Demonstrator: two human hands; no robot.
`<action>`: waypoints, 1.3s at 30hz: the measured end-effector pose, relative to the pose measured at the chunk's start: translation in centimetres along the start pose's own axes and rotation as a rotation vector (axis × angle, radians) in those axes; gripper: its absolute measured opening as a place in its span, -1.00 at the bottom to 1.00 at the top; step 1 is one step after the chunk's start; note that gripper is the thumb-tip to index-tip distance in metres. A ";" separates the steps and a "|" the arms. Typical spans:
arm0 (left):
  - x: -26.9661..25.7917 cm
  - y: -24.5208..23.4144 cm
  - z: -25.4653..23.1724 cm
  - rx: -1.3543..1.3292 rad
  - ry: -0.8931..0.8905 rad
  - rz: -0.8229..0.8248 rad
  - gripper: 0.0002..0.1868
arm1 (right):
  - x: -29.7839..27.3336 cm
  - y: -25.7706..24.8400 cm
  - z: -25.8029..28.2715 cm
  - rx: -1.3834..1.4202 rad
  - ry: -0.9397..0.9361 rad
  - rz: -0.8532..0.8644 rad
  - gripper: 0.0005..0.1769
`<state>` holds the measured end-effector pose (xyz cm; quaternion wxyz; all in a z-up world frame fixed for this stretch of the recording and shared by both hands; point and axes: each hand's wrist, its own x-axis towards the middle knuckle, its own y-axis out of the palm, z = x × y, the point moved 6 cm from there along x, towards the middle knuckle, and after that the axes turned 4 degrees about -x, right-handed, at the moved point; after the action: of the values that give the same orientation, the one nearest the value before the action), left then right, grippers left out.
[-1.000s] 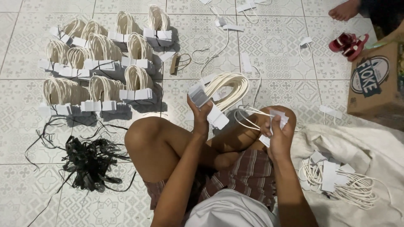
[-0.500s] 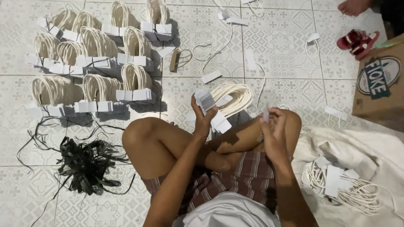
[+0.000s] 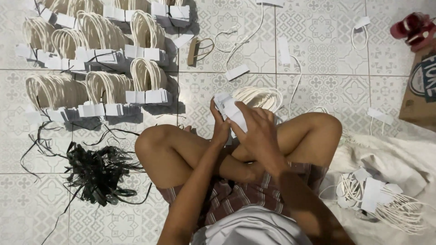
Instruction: The person picks up white bundled components, wraps a paper label around each bundle, and secures it by hand before placing it with the others on the floor.
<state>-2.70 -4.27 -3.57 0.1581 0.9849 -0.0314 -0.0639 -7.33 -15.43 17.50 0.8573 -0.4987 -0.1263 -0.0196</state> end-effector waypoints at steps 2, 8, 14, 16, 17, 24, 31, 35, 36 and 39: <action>0.8 -0.1 1.2 0.008 0.105 0.047 0.22 | 0.7 1.3 0.6 -0.056 -0.078 -0.062 -0.44; 1.3 -0.9 2.5 -0.054 0.129 -0.011 0.20 | 1.0 3.4 -0.3 -0.100 -0.057 -0.076 -0.44; 1.7 -0.8 3.1 -0.074 0.051 -0.041 0.10 | 1.7 2.6 0.9 -0.115 -0.094 -0.120 -0.49; 1.6 -0.7 2.7 -0.082 0.045 -0.047 0.11 | 1.9 2.2 1.3 -0.111 -0.099 -0.121 -0.49; 1.6 -0.7 2.6 -0.088 0.040 -0.053 0.11 | 1.9 2.0 1.6 -0.106 -0.104 -0.123 -0.50; 1.5 -0.8 1.9 -0.108 0.006 -0.092 0.07 | 1.7 1.9 1.4 -0.133 -0.113 -0.136 -0.55; 1.8 -0.8 2.6 -0.042 0.091 -0.058 0.15 | 2.4 1.7 2.3 -0.202 -0.155 -0.234 -0.54; 1.7 -0.8 2.1 -0.023 0.100 -0.069 0.17 | 2.5 3.1 2.2 -0.188 -0.155 -0.187 -0.51; 1.6 -0.7 1.7 -0.023 0.103 -0.072 0.17 | 2.6 3.1 2.2 -0.187 -0.158 -0.188 -0.51; 1.1 -0.2 0.8 -0.002 0.059 -0.080 0.06 | 2.5 2.9 2.1 -0.153 -0.170 -0.214 -0.54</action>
<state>-1.74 -4.45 -4.55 0.1573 0.9866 0.0129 -0.0411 -4.88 -11.93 16.61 0.7960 -0.5461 -0.2491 -0.0781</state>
